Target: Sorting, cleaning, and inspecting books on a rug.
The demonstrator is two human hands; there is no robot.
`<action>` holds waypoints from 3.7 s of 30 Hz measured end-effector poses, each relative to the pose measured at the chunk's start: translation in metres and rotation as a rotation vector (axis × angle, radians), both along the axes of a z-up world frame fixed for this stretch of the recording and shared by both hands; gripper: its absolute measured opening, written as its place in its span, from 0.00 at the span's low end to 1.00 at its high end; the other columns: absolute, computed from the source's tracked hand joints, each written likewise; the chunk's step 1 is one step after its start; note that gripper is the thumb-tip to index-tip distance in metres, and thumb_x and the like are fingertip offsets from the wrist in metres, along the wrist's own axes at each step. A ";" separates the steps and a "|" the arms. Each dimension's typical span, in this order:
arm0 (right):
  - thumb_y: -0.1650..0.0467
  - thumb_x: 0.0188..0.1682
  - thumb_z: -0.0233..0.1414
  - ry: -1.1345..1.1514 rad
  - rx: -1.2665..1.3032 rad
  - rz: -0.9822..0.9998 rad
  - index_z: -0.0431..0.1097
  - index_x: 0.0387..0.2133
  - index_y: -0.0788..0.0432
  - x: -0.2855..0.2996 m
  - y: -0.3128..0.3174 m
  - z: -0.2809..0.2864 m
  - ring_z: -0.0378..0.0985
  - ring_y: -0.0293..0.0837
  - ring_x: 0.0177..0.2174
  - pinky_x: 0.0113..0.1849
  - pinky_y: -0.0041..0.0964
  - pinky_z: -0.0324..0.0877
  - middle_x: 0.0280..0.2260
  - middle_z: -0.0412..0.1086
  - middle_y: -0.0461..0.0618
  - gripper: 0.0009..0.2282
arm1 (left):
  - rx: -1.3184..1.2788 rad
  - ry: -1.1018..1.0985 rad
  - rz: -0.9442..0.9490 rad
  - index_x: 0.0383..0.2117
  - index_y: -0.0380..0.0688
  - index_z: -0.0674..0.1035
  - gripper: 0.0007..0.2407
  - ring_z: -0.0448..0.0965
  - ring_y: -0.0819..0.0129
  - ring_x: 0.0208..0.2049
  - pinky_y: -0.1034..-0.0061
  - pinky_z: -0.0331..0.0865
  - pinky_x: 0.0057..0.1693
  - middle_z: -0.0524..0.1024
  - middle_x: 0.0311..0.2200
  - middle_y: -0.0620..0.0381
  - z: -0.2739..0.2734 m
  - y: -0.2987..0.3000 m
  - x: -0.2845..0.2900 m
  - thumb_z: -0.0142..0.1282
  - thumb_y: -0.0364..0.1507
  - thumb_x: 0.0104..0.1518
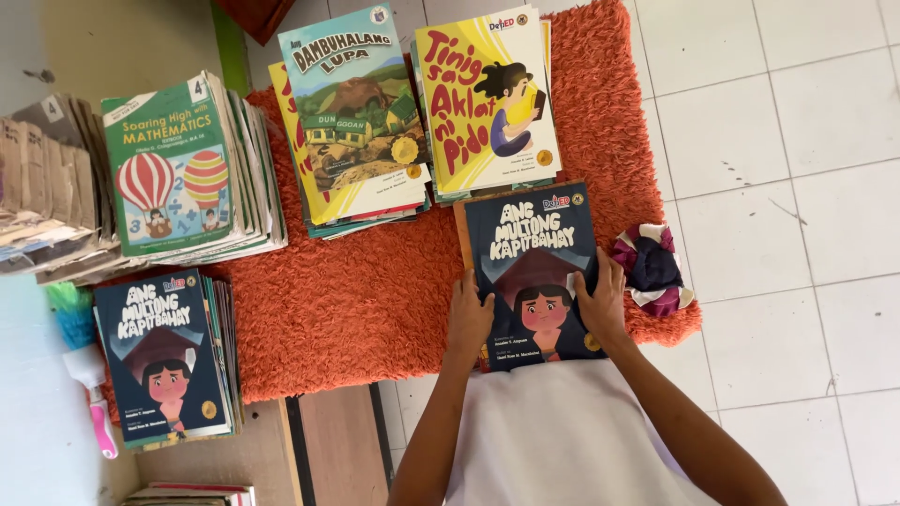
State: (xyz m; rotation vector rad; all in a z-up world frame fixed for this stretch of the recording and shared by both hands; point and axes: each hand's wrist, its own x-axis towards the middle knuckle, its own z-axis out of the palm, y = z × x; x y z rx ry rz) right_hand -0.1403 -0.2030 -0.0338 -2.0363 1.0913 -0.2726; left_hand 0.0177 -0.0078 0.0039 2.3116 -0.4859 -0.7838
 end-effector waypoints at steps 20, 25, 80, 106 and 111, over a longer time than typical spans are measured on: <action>0.60 0.54 0.46 0.021 -0.162 -0.045 0.55 0.66 0.53 0.004 0.006 -0.017 0.64 0.59 0.50 0.51 0.59 0.63 0.52 0.58 0.58 0.27 | 0.171 -0.473 0.232 0.61 0.39 0.68 0.30 0.70 0.49 0.53 0.59 0.72 0.56 0.63 0.50 0.48 -0.072 -0.114 0.153 0.61 0.46 0.57; 0.61 0.53 0.47 -0.002 -0.202 -0.046 0.57 0.66 0.55 0.005 0.005 -0.022 0.65 0.60 0.49 0.50 0.60 0.64 0.52 0.59 0.59 0.27 | -0.057 -0.271 0.395 0.45 0.45 0.70 0.22 0.76 0.49 0.47 0.62 0.74 0.47 0.69 0.42 0.49 -0.089 -0.112 0.175 0.71 0.34 0.49; 0.48 0.53 0.43 -0.180 -0.568 1.078 0.55 0.67 0.46 0.030 0.014 0.097 0.45 0.56 0.68 0.65 0.50 0.43 0.70 0.49 0.52 0.31 | -0.988 0.879 0.424 0.64 0.46 0.70 0.21 0.81 0.70 0.26 0.66 0.85 0.40 0.78 0.33 0.56 0.038 0.021 -0.055 0.54 0.21 0.62; 0.54 0.55 0.48 -0.211 -0.570 0.633 0.60 0.65 0.44 0.159 -0.083 0.133 0.55 0.68 0.63 0.62 0.60 0.51 0.61 0.58 0.66 0.25 | -0.914 0.786 0.108 0.67 0.43 0.67 0.22 0.73 0.58 0.52 0.56 0.76 0.52 0.71 0.59 0.41 0.054 0.033 -0.059 0.52 0.23 0.66; 0.54 0.60 0.37 -0.011 -0.431 0.363 0.43 0.72 0.54 0.130 -0.093 0.100 0.39 0.64 0.68 0.65 0.63 0.40 0.70 0.40 0.63 0.30 | -0.940 0.837 0.199 0.66 0.36 0.66 0.22 0.78 0.57 0.47 0.63 0.81 0.51 0.73 0.55 0.39 0.048 0.033 -0.052 0.51 0.21 0.64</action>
